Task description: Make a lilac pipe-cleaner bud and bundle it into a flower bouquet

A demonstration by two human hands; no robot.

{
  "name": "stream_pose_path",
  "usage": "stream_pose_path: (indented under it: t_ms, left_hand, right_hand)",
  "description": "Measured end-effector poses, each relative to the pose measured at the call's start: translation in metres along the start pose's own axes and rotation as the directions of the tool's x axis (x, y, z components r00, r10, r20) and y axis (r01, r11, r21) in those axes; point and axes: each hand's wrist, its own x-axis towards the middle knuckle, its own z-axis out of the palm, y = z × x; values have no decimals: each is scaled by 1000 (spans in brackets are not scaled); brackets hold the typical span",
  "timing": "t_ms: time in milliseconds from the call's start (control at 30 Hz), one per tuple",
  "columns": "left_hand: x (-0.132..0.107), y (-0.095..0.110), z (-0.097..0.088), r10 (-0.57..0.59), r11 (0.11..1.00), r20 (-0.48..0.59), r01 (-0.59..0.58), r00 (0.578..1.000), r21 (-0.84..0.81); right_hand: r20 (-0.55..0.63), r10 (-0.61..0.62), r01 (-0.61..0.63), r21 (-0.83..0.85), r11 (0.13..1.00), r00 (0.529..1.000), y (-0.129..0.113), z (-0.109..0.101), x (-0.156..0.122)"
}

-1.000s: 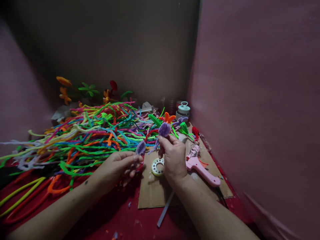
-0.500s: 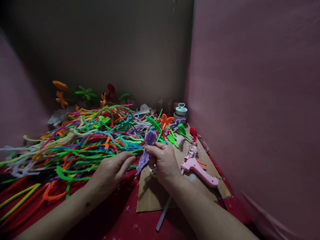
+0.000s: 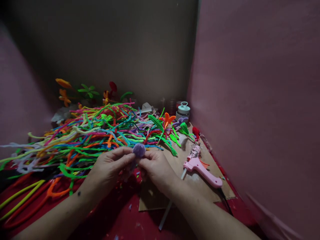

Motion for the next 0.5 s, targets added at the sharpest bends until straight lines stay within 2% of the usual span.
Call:
stream_pose_path:
  t_ms: [100, 200, 267, 400, 500]
  left_hand:
    - [1, -1, -1, 43, 999, -5, -43, 999, 4]
    - [1, -1, -2, 68, 997, -10, -67, 998, 30]
    - [0, 0, -2, 46, 998, -5, -46, 999, 33]
    - [-1, 2, -2, 16, 999, 17, -16, 1000, 28]
    - [-1, 2, -2, 17, 1000, 21, -17, 1000, 20]
  right_hand:
    - [-1, -31, 30, -112, 993, 1000, 0, 1, -1]
    - [-13, -123, 117, -221, 968, 992, 1, 0, -1]
    - [-31, -156, 144, -238, 960, 987, 2, -1, -1]
    - [-54, -130, 115, -224, 968, 990, -1, 2, -2]
    - [-39, -156, 142, -254, 957, 987, -4, 4, -4]
